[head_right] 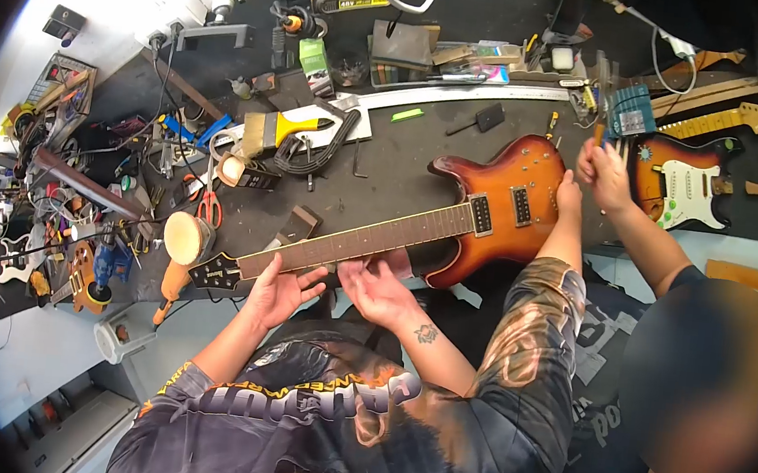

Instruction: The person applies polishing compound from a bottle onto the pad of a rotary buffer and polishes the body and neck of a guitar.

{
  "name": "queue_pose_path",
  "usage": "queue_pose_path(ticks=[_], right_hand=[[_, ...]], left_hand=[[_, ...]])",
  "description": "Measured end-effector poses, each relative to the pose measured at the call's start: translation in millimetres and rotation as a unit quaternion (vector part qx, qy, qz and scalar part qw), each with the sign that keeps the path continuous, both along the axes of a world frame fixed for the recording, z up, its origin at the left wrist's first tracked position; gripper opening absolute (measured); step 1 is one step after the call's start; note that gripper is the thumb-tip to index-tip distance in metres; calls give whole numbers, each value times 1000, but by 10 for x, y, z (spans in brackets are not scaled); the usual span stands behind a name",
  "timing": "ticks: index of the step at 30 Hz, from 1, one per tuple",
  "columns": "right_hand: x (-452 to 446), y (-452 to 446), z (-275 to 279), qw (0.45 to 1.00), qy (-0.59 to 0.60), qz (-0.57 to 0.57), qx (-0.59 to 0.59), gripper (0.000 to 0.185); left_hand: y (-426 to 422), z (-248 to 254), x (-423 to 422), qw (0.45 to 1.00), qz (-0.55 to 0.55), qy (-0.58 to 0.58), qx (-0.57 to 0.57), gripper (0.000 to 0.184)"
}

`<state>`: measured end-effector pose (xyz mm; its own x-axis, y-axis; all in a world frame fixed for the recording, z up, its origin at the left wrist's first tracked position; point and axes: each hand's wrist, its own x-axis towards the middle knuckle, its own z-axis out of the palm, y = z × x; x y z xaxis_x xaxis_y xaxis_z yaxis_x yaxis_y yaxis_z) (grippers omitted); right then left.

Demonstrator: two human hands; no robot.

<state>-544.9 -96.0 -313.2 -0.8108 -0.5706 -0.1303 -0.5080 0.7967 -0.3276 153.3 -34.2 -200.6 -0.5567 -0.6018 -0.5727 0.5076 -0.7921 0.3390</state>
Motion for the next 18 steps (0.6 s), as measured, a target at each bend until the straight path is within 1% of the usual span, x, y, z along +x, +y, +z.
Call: queue_pose_path(ticks=[1, 4, 5, 8, 11, 13, 14, 17, 18], right_hand=[[42, -8, 92, 999, -35, -22, 5, 86], [159, -12, 276, 991, -120, -64, 10, 89], [194, -27, 319, 987, -142, -76, 4, 90], [102, -26, 290, 982, -164, -93, -12, 91], [108, 14, 220, 972, -200, -110, -55, 92], [117, 81, 205, 959, -231, -129, -97, 93], [114, 127, 196, 950, -249, -144, -124, 93], [160, 231, 184, 904, -321, -185, -213, 95], [163, 263, 211, 885, -345, -196, -244, 95]], left_hand=[[11, 47, -18, 1000, -4, -21, 0, 81], [43, -7, -10, 1000, -11, -8, 21, 87], [38, 16, -26, 999, -13, -25, 19, 93], [54, 48, -67, 999, -14, -47, 9, 96], [55, 132, -70, 999, 0, -46, 12, 94], [91, 217, -90, 999, 2, -36, 2, 86], [106, 263, -113, 1000, 2, -29, -3, 82], [125, 390, -158, 998, 5, -58, -39, 73], [108, 456, -162, 996, -4, -64, -57, 73]])
